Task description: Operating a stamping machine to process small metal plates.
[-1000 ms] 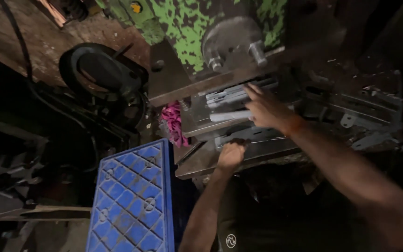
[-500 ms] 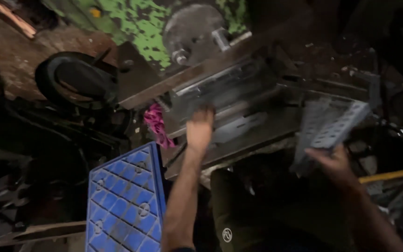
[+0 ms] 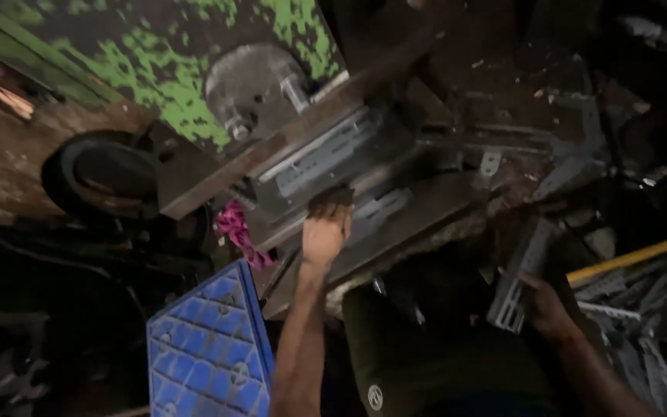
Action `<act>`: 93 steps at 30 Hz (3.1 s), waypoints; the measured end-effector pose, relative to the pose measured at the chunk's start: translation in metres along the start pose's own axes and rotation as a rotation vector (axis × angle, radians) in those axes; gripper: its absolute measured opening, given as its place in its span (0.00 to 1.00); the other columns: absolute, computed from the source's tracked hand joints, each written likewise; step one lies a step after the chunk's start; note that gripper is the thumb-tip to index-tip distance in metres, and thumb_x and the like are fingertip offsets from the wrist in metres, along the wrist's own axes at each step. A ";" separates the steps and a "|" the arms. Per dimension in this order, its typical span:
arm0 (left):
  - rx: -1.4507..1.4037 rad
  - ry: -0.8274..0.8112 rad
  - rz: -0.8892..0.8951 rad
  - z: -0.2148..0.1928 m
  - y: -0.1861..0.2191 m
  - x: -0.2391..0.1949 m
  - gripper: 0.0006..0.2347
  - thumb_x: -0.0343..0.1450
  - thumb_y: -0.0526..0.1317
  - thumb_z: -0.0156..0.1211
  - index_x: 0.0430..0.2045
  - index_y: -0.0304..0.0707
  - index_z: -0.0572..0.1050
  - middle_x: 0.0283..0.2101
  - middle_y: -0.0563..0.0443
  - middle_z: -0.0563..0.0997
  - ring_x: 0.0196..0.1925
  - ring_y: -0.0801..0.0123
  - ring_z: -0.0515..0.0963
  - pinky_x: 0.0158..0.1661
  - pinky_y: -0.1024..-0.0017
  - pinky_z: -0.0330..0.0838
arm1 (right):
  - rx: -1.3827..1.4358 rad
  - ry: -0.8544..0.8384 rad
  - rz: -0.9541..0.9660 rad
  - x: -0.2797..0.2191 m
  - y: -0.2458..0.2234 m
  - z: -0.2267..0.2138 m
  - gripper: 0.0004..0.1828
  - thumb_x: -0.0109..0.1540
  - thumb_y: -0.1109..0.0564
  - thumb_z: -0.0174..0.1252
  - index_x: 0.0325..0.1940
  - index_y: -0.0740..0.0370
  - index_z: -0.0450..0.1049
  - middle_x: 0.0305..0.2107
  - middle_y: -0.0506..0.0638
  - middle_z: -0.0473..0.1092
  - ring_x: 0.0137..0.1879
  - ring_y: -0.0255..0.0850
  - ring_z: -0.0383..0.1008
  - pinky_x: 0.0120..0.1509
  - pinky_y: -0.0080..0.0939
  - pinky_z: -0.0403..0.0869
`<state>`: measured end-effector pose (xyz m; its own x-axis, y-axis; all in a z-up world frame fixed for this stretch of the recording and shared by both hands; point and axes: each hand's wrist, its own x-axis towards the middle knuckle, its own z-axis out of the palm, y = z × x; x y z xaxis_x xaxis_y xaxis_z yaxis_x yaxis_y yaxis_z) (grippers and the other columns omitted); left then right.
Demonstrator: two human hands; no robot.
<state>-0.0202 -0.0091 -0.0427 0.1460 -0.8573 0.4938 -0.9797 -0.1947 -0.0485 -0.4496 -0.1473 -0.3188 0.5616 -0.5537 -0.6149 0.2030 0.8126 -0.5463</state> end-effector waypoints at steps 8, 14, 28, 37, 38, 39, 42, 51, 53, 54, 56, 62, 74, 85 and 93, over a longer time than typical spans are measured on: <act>-0.097 0.211 -0.041 0.034 0.011 -0.066 0.20 0.67 0.52 0.59 0.45 0.36 0.79 0.46 0.41 0.84 0.47 0.45 0.83 0.46 0.52 0.74 | -0.228 -0.079 -0.143 0.021 0.010 -0.036 0.24 0.67 0.49 0.51 0.67 0.56 0.68 0.53 0.41 0.72 0.57 0.36 0.72 0.57 0.46 0.72; -0.153 -0.286 -0.225 0.073 -0.024 -0.060 0.13 0.72 0.45 0.54 0.45 0.47 0.83 0.35 0.39 0.84 0.40 0.47 0.83 0.43 0.50 0.74 | -0.544 0.215 -0.385 0.003 -0.050 0.012 0.17 0.66 0.54 0.70 0.51 0.68 0.77 0.39 0.55 0.73 0.43 0.42 0.73 0.43 0.51 0.70; -0.138 0.174 0.082 0.106 0.000 -0.085 0.05 0.68 0.34 0.56 0.21 0.42 0.74 0.21 0.46 0.74 0.25 0.54 0.76 0.28 0.54 0.68 | -1.687 -0.164 -1.600 -0.074 -0.174 0.308 0.21 0.58 0.51 0.71 0.50 0.66 0.79 0.45 0.58 0.77 0.48 0.53 0.78 0.52 0.49 0.77; 0.005 0.295 0.155 0.075 0.005 -0.088 0.08 0.70 0.30 0.58 0.20 0.40 0.71 0.21 0.46 0.71 0.26 0.54 0.74 0.28 0.55 0.67 | -2.133 -0.560 -1.601 -0.025 -0.167 0.471 0.22 0.45 0.47 0.72 0.39 0.57 0.82 0.64 0.63 0.64 0.71 0.59 0.62 0.73 0.54 0.64; 0.006 0.312 0.153 0.080 0.005 -0.091 0.08 0.71 0.30 0.58 0.20 0.39 0.71 0.22 0.45 0.72 0.26 0.54 0.74 0.29 0.54 0.68 | -2.209 -0.587 -1.521 -0.028 -0.167 0.480 0.21 0.44 0.47 0.72 0.39 0.56 0.82 0.62 0.63 0.65 0.69 0.59 0.63 0.72 0.54 0.64; 0.009 0.308 0.170 0.076 0.002 -0.093 0.08 0.71 0.30 0.58 0.20 0.39 0.71 0.22 0.45 0.72 0.26 0.54 0.74 0.29 0.54 0.68 | -2.196 -0.570 -1.524 -0.025 -0.163 0.473 0.21 0.44 0.47 0.72 0.39 0.56 0.82 0.62 0.63 0.65 0.69 0.59 0.63 0.72 0.54 0.64; -0.126 0.064 0.004 0.064 0.001 -0.094 0.02 0.69 0.32 0.57 0.26 0.37 0.76 0.26 0.41 0.76 0.29 0.50 0.78 0.31 0.52 0.71 | -2.118 -0.589 -1.311 -0.025 -0.159 0.436 0.20 0.49 0.52 0.69 0.44 0.60 0.81 0.53 0.58 0.69 0.59 0.54 0.69 0.65 0.54 0.69; 0.213 0.246 -0.036 -0.038 -0.012 0.011 0.18 0.64 0.35 0.57 0.50 0.33 0.76 0.50 0.37 0.81 0.47 0.46 0.82 0.46 0.55 0.79 | -1.410 -0.167 -1.432 -0.110 -0.153 0.201 0.22 0.52 0.48 0.72 0.44 0.62 0.79 0.47 0.53 0.75 0.48 0.46 0.79 0.50 0.44 0.78; 0.223 0.072 -0.075 -0.011 -0.037 0.045 0.18 0.67 0.34 0.56 0.52 0.30 0.76 0.50 0.36 0.81 0.54 0.44 0.81 0.47 0.58 0.79 | -1.561 0.085 -1.427 -0.146 -0.155 0.184 0.24 0.51 0.52 0.74 0.47 0.63 0.79 0.48 0.55 0.77 0.50 0.51 0.79 0.53 0.47 0.78; 0.216 0.070 -0.062 -0.001 -0.043 0.050 0.18 0.67 0.34 0.56 0.52 0.30 0.76 0.50 0.36 0.81 0.54 0.44 0.81 0.47 0.58 0.79 | -1.559 0.102 -1.421 -0.141 -0.148 0.159 0.24 0.51 0.52 0.74 0.47 0.63 0.79 0.48 0.55 0.77 0.50 0.51 0.79 0.53 0.47 0.78; 0.158 -0.500 -0.260 0.018 -0.056 0.065 0.11 0.78 0.34 0.50 0.51 0.38 0.79 0.52 0.39 0.82 0.54 0.49 0.83 0.55 0.56 0.78 | -1.420 0.149 -1.291 -0.131 -0.134 0.109 0.25 0.51 0.52 0.73 0.49 0.64 0.79 0.49 0.55 0.75 0.53 0.48 0.78 0.55 0.46 0.77; 0.096 0.288 0.138 -0.041 0.004 0.057 0.17 0.69 0.44 0.57 0.47 0.32 0.79 0.48 0.36 0.84 0.45 0.47 0.83 0.47 0.56 0.76 | -1.532 0.263 -1.057 -0.161 -0.131 0.100 0.29 0.48 0.58 0.72 0.52 0.69 0.79 0.61 0.60 0.68 0.65 0.53 0.69 0.64 0.50 0.74; -0.151 0.186 -0.038 0.057 0.022 -0.065 0.11 0.71 0.43 0.67 0.37 0.31 0.79 0.46 0.38 0.81 0.45 0.50 0.82 0.45 0.57 0.77 | -0.950 -0.265 -0.812 0.009 -0.127 0.006 0.34 0.59 0.55 0.65 0.71 0.58 0.70 0.66 0.59 0.70 0.68 0.50 0.71 0.67 0.41 0.73; -0.268 0.275 -0.121 0.047 0.025 -0.066 0.12 0.71 0.42 0.66 0.39 0.30 0.79 0.46 0.38 0.81 0.48 0.47 0.80 0.50 0.56 0.74 | -1.849 -0.414 -1.318 -0.119 -0.178 0.284 0.19 0.46 0.51 0.72 0.36 0.66 0.82 0.68 0.54 0.60 0.68 0.56 0.67 0.66 0.52 0.71; -0.220 0.207 -0.084 0.079 0.012 -0.080 0.11 0.62 0.40 0.68 0.30 0.31 0.79 0.40 0.36 0.81 0.46 0.43 0.81 0.50 0.53 0.75 | -2.014 -0.697 -0.932 -0.053 -0.181 0.406 0.19 0.53 0.51 0.68 0.44 0.65 0.81 0.76 0.47 0.55 0.68 0.45 0.70 0.70 0.45 0.72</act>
<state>-0.0325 0.0200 -0.1512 0.2186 -0.7227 0.6557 -0.9750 -0.1337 0.1776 -0.1909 -0.1907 0.0432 0.9982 -0.0556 0.0216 -0.0424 -0.9156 -0.3999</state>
